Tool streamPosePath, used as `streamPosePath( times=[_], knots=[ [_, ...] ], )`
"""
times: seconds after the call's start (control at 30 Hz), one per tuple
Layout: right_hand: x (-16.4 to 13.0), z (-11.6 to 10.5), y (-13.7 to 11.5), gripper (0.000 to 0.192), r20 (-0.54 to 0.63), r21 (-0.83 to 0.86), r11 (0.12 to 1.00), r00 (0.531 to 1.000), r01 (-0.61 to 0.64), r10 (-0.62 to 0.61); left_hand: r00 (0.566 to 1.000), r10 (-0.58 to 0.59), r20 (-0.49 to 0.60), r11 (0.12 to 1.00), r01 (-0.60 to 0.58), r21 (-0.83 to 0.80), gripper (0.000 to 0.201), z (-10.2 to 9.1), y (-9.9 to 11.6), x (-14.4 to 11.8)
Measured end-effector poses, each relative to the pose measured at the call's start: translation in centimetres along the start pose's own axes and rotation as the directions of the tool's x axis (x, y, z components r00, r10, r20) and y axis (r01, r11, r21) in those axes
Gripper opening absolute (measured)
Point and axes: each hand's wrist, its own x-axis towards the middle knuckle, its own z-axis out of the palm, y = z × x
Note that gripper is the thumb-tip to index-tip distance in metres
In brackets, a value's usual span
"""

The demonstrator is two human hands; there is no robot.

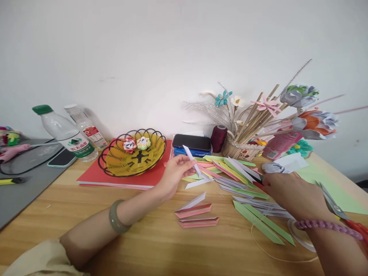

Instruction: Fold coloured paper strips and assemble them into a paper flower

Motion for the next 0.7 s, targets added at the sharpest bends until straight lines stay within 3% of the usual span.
streamPosePath(
  times=[0.1,0.2,0.3,0.43,0.53,0.63,0.7],
  knots=[
    [-0.2,0.1,-0.8,0.023,0.17,-0.091,0.996,0.985,0.021,-0.005,1.0,-0.003,0.012,1.0,0.003,0.007,0.027,0.0,0.0,0.0],
    [-0.2,-0.4,-1.6,0.024,0.252,-0.141,0.989,0.968,0.035,0.002,1.0,-0.004,0.014,1.0,0.004,0.018,0.027,0.1,-0.1,-0.1],
    [0.0,-1.4,-1.7,0.021,0.249,-0.169,0.985,0.968,0.019,0.024,1.0,-0.011,0.027,1.0,0.01,0.024,0.027,0.1,-0.3,-0.1],
    [0.5,-2.7,-1.8,0.029,0.147,-0.156,0.985,0.985,-0.072,0.095,0.998,-0.039,0.051,0.999,0.037,0.035,0.031,0.2,-0.4,-0.1],
    [0.3,-2.6,-3.2,0.03,0.107,-0.018,0.997,0.992,-0.069,0.071,0.995,-0.058,0.086,0.997,0.053,0.051,0.032,0.3,-0.3,-0.3],
    [-0.8,-1.8,-5.6,0.024,0.12,0.208,0.977,0.991,0.041,-0.067,0.992,-0.081,0.099,0.995,0.076,0.058,0.029,0.5,-0.4,-0.6],
    [-1.7,-1.1,-7.3,0.022,0.06,0.503,0.849,0.973,0.163,-0.223,0.99,-0.103,0.101,0.994,0.098,0.056,0.029,0.7,-0.8,-0.8]
  ],
)
